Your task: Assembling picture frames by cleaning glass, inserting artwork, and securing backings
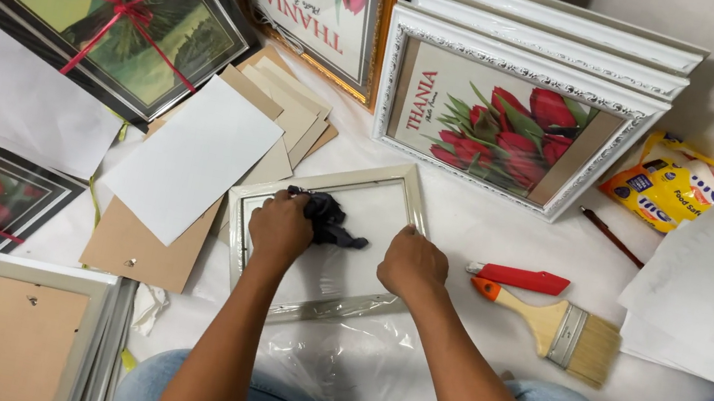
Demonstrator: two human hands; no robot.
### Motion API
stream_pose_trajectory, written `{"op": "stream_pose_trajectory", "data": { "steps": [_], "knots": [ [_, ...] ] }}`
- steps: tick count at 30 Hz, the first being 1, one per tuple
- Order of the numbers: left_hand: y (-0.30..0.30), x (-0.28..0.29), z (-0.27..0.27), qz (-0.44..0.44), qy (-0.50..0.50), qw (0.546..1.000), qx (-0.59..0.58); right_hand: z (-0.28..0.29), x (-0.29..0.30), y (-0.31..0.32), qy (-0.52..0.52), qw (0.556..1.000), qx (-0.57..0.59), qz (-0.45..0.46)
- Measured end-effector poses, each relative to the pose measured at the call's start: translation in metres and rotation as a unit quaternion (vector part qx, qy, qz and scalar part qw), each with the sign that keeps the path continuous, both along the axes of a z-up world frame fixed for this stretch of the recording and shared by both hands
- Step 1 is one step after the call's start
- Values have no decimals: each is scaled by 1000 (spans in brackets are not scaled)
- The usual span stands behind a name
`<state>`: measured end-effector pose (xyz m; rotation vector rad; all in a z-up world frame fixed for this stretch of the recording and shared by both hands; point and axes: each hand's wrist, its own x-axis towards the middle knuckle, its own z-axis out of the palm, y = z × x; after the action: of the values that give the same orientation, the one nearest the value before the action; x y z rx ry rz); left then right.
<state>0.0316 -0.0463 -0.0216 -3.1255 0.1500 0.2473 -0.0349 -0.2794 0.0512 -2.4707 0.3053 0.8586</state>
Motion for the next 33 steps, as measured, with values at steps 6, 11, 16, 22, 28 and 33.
{"op": "stream_pose_trajectory", "data": {
  "steps": [6,11,16,22,28,33],
  "knots": [
    [22,-29,15,24,36,999,4,7,2,1,12,1000,4,8],
    [51,-88,54,81,46,996,-10,15,-2,8,7,1000,-8,10],
    [46,-100,5,37,-41,998,-8,4,-3,7,-6,1000,2,-3],
    [-41,-111,-23,-70,-120,987,-82,-2,-3,3,-19,999,28,-24],
    [-119,-119,31,-124,-129,977,-117,24,-7,-3,-46,998,33,-36],
    [-75,-101,0,-99,-76,986,-108,25,-7,-3,-41,999,17,-23]
  ]
}}
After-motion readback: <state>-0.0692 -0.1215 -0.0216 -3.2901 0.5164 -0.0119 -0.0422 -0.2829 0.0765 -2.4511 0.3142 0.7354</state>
